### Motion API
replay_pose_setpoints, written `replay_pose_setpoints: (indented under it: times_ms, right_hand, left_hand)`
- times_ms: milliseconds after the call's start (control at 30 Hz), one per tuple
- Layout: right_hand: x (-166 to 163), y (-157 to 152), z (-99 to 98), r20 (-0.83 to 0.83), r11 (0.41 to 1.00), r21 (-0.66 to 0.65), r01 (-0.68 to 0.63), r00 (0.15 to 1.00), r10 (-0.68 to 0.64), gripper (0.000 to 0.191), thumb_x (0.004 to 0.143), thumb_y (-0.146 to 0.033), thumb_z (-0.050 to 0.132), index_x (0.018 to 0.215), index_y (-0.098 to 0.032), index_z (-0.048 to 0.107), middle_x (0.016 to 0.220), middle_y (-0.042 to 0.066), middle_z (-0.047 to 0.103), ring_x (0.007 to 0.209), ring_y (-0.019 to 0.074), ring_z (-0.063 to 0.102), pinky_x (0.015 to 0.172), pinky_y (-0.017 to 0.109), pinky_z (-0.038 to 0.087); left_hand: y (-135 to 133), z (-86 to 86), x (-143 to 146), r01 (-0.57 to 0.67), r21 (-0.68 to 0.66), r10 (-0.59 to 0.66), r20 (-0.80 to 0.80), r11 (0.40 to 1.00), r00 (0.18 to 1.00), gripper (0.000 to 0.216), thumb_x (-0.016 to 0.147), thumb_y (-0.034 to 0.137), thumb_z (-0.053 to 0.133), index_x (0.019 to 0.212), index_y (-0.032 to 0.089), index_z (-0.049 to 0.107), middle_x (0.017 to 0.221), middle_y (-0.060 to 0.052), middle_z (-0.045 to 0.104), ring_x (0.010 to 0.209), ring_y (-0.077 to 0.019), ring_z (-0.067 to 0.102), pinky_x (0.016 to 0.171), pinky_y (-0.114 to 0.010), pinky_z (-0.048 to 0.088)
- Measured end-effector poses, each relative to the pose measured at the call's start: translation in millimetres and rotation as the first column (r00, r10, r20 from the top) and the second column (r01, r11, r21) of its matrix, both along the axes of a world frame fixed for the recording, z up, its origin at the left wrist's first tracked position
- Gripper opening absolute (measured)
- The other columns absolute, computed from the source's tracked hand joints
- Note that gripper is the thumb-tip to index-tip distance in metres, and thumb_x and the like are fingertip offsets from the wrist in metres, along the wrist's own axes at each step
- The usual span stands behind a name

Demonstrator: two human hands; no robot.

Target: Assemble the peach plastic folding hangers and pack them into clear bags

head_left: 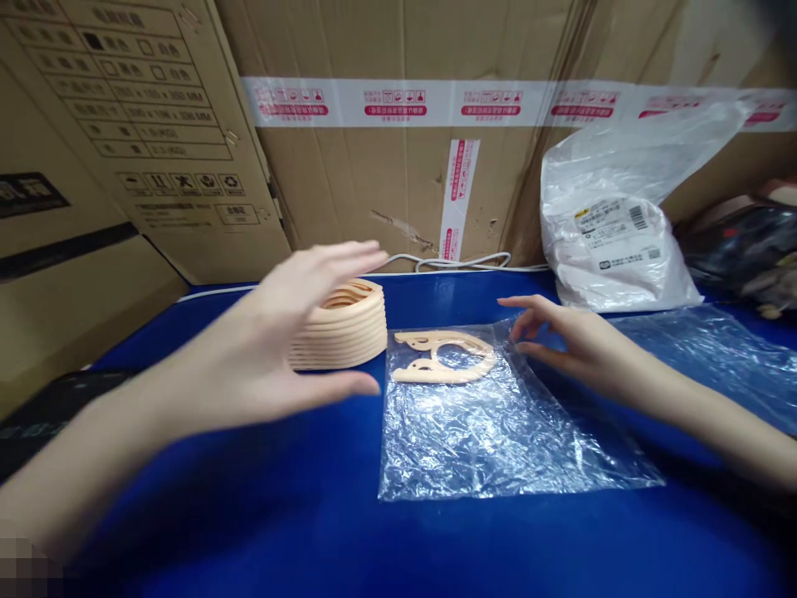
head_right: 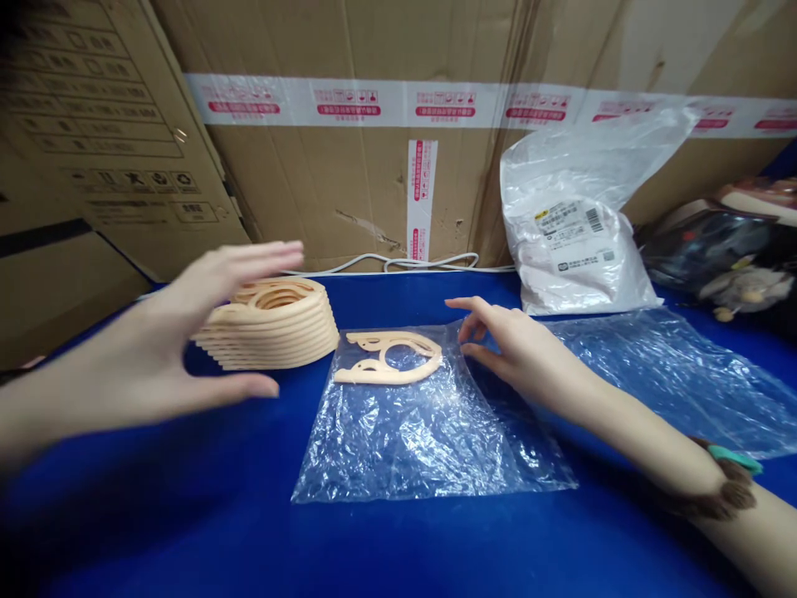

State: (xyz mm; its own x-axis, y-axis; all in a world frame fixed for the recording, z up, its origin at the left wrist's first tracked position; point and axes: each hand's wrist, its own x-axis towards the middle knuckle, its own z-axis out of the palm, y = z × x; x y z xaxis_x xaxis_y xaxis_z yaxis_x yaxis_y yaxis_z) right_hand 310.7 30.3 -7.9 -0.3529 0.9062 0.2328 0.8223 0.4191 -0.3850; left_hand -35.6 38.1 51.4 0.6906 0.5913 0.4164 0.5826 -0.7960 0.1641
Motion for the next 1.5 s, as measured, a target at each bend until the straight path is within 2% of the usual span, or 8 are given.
replay_pose_setpoints:
  times_ms: [200, 433, 567, 833, 1000, 1167, 1333, 1500]
  right_hand:
    - [-0.3, -2.9, 7.8, -0.010, 0.994, 0.108, 0.026, 1.000, -0.025, 0.044, 0.091, -0.033, 0.054, 0.131, -0.020, 0.048, 0.099, 0.010, 0.068, 0.091, 0.0254, 0.062, 0.080, 0.042, 0.048]
    - [1.5, -4.6, 10.7, -0.037, 0.992, 0.119, 0.034, 0.999, -0.030, 0.043, 0.091, -0.034, 0.055, 0.131, -0.019, 0.049, 0.100, 0.008, 0.068, 0.090, 0.0244, 0.061, 0.080, 0.042, 0.047]
    - [0.2, -5.8, 11.8, -0.045, 0.994, 0.108, 0.035, 0.999, -0.030, 0.043, 0.091, -0.037, 0.055, 0.130, -0.020, 0.049, 0.100, 0.008, 0.068, 0.091, 0.0251, 0.061, 0.080, 0.043, 0.046]
    - [-3.1, -8.8, 16.7, -0.047, 0.992, 0.119, 0.039, 0.998, -0.033, 0.042, 0.092, -0.039, 0.053, 0.129, -0.020, 0.051, 0.099, 0.010, 0.069, 0.089, 0.0253, 0.063, 0.079, 0.042, 0.048]
    - [-10.0, -17.9, 19.9, -0.151, 0.988, 0.155, 0.003, 0.988, 0.020, 0.037, 0.091, -0.046, 0.056, 0.123, -0.027, 0.056, 0.099, 0.006, 0.068, 0.091, 0.0246, 0.063, 0.081, 0.041, 0.047]
    - [-34.7, -40.5, 25.8, -0.473, 0.994, -0.081, -0.070, 0.881, 0.023, 0.032, 0.095, -0.045, 0.053, 0.123, -0.031, 0.056, 0.097, 0.001, 0.067, 0.093, 0.0178, 0.064, 0.083, 0.031, 0.050]
    - [-47.0, -48.2, 25.4, -0.723, 0.915, -0.307, -0.263, 0.689, -0.045, 0.036, 0.086, -0.035, 0.069, 0.120, -0.031, 0.056, 0.101, 0.000, 0.071, 0.089, 0.0140, 0.068, 0.075, 0.023, 0.054]
    - [-43.9, -44.4, 20.4, -0.790, 0.855, -0.387, -0.345, 0.602, -0.115, 0.039, 0.083, -0.030, 0.073, 0.118, -0.028, 0.056, 0.096, 0.001, 0.072, 0.088, 0.0147, 0.069, 0.072, 0.022, 0.054]
  left_hand:
    - [26.7, 11.8, -36.3, -0.301, -0.187, 0.304, -0.015, 0.935, 0.952, 0.077, 0.085, 0.061, 0.058, 0.147, 0.021, 0.034, 0.151, -0.001, 0.042, 0.135, -0.0318, 0.039, 0.112, -0.056, 0.024]
    - [44.9, 3.6, -54.8, -0.284, -0.318, 0.288, -0.035, 0.905, 0.957, 0.066, 0.087, 0.056, 0.059, 0.141, 0.022, 0.042, 0.140, 0.003, 0.056, 0.122, -0.0278, 0.053, 0.108, -0.054, 0.034]
    - [43.5, 4.2, -52.6, -0.296, -0.328, 0.300, -0.041, 0.897, 0.953, 0.070, 0.083, 0.060, 0.062, 0.139, 0.020, 0.045, 0.139, 0.000, 0.057, 0.122, -0.0294, 0.053, 0.108, -0.058, 0.034]
    - [28.4, 11.7, -37.9, -0.357, -0.243, 0.370, 0.010, 0.902, 0.929, 0.064, 0.084, 0.053, 0.064, 0.135, 0.017, 0.051, 0.132, -0.002, 0.061, 0.117, -0.0278, 0.056, 0.108, -0.051, 0.037]
    - [18.3, 10.8, -23.5, -0.192, -0.020, 0.193, 0.116, 0.981, 0.974, 0.059, 0.080, 0.043, 0.071, 0.129, 0.015, 0.055, 0.128, -0.007, 0.060, 0.113, -0.0222, 0.058, 0.100, -0.033, 0.044]
    - [-7.0, -4.4, 11.1, 0.070, 0.110, -0.082, 0.103, 0.991, 0.991, 0.058, 0.083, 0.036, 0.069, 0.134, 0.016, 0.050, 0.126, -0.009, 0.057, 0.111, -0.0218, 0.057, 0.094, -0.033, 0.048]
    - [-25.8, -25.4, 32.8, 0.083, 0.174, -0.087, 0.016, 0.981, 0.996, 0.064, 0.082, 0.041, 0.070, 0.136, 0.017, 0.045, 0.133, -0.011, 0.055, 0.125, -0.0265, 0.051, 0.106, -0.039, 0.041]
    - [-23.8, -32.4, 32.2, 0.074, 0.151, -0.070, -0.032, 0.986, 0.997, 0.077, 0.081, 0.049, 0.070, 0.143, 0.018, 0.037, 0.138, -0.012, 0.051, 0.127, -0.0289, 0.048, 0.107, -0.043, 0.039]
